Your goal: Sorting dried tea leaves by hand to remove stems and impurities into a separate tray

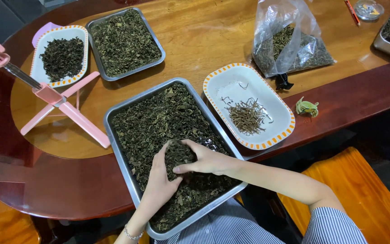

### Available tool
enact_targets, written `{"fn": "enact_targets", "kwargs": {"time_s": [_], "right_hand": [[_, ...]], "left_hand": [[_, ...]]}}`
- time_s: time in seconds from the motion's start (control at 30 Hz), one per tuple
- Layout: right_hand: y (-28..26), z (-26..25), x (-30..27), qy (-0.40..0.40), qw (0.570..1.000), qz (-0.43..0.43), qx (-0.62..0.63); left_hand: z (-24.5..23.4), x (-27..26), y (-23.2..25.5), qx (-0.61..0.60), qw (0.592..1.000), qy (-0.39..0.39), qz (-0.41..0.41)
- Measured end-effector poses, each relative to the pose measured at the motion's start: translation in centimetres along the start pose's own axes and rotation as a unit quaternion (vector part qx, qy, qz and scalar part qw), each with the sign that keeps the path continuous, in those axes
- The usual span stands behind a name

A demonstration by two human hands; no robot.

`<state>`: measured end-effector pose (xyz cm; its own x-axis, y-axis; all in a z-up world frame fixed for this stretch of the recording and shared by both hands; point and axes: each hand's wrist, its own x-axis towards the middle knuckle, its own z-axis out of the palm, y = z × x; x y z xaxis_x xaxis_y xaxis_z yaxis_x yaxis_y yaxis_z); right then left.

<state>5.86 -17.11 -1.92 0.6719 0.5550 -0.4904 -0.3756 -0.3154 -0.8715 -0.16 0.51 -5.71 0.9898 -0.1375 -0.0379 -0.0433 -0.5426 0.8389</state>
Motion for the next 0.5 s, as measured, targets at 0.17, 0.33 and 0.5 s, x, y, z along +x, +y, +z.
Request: {"fn": "enact_targets", "kwargs": {"time_s": [0.17,0.33,0.5], "right_hand": [[-1.1,0.3,-0.5,0.016,0.986,0.059,0.158],[-0.3,0.0,-0.1,0.012,0.954,0.080,0.289],[0.6,-1.3,0.4,-0.009,0.948,0.090,0.304]], "left_hand": [[-0.9,-0.2,1.7,-0.076,0.997,0.010,-0.005],[-2.3,-1.0,4.3,-0.188,0.974,-0.008,-0.127],[-2.5,-1.4,4.6,-0.202,0.977,0.005,-0.071]]}}
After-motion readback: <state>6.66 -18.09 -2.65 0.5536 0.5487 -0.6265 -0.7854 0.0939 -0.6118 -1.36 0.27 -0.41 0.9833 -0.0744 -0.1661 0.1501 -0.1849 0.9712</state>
